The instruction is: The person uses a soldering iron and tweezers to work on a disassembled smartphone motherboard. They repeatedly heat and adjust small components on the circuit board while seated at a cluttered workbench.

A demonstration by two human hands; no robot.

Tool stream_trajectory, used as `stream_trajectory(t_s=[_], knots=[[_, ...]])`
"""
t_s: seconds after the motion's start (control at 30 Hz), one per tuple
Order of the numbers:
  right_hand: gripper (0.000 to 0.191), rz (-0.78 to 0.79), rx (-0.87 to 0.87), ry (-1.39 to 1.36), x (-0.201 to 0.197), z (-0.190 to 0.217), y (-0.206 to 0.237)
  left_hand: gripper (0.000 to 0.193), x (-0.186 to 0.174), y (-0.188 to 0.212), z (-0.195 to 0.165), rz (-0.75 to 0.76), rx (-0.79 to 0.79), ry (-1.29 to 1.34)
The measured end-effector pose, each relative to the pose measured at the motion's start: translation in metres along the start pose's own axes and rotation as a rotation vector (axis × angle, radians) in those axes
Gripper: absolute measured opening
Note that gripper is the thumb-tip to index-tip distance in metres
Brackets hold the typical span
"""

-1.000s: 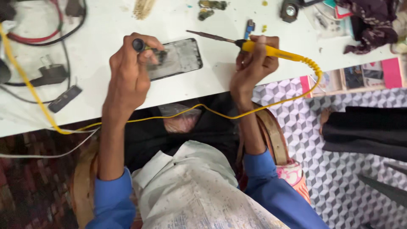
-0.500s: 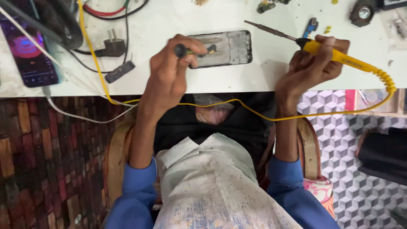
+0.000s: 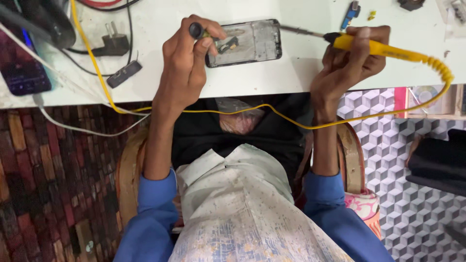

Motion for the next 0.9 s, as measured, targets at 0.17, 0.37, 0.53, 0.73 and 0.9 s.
stream_trajectory(t_s=[0.17,0.37,0.53,0.73,0.9], knots=[[0.029,0.198,0.035,0.038,0.025,-0.002,0.004,0.026,-0.004,0.001,0.005,-0.013,0.041,0.045],[0.029,0.334,0.068,0.12,0.038,-0.005,0.008,0.025,-0.006,0.004,0.006,-0.004,0.064,0.068],[0.028,0.323,0.087,0.161,0.035,-0.009,0.01,0.019,-0.004,0.002,0.009,-0.013,0.074,0.139],[0.027,0.327,0.004,0.21,0.036,-0.001,0.008,0.014,0.003,0.005,0.01,0.032,0.118,0.142],[0.027,0.328,-0.085,0.228,0.039,0.008,0.009,0.012,0.0,0.006,-0.004,-0.01,0.141,0.145]])
Point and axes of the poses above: each hand's wrist, its own y-axis away from the middle knuckle, its own x-axis out of the palm, z = x × y, the point moved 9 cm from there along -y, towards the middle knuckle, and after that the axes turned 7 degrees about y, right-handed, at the moved point
